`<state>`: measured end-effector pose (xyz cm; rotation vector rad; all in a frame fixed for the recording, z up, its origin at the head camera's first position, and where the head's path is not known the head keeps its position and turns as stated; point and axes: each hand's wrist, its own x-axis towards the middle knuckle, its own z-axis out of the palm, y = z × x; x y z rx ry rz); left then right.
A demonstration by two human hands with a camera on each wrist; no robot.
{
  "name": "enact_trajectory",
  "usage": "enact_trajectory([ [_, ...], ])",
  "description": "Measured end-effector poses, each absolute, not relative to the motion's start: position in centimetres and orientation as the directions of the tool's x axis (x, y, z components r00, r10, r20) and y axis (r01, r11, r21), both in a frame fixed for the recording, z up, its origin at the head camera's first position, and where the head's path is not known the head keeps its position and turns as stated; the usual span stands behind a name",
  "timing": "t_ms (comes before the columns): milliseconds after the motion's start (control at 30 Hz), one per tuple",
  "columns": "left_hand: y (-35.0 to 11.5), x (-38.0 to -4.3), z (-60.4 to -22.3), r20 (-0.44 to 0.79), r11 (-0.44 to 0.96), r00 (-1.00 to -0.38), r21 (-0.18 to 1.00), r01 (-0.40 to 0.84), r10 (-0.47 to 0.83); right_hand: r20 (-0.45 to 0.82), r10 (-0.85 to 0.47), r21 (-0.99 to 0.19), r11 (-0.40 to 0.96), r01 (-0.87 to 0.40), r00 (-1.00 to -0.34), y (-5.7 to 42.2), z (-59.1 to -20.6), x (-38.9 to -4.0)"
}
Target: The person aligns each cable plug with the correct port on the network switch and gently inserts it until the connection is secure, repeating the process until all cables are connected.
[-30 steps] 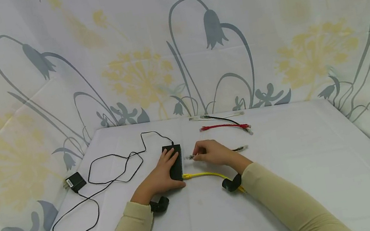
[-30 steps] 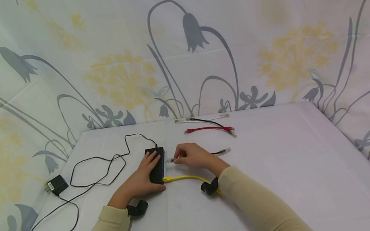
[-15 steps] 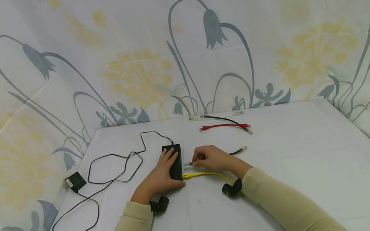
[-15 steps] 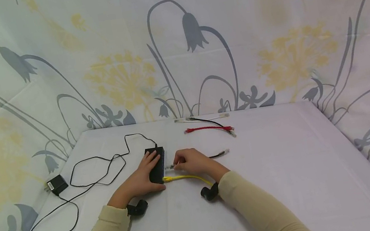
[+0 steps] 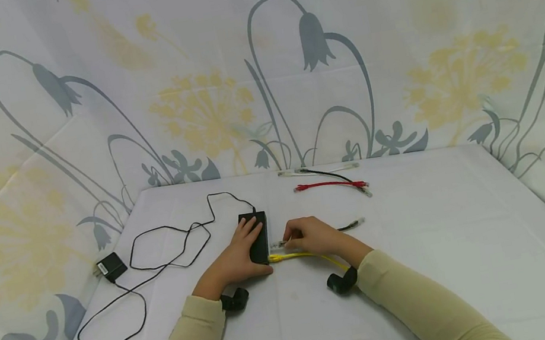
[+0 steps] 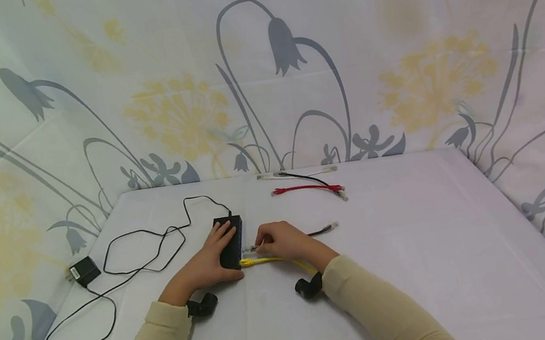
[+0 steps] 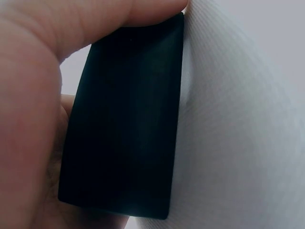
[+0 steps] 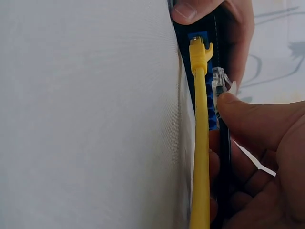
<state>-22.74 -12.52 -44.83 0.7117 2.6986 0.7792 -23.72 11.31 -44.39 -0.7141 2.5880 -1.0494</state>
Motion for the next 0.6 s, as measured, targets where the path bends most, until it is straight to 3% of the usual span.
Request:
enact_trajectory([
  [600, -12.61, -22.78, -44.91, -0.090, 0.734, -0.848, 0.553, 0.394, 0.523, -0.017, -0.518, -0.680, 0.634, -0.370, -0.855, 10.80, -44.51, -22.94],
])
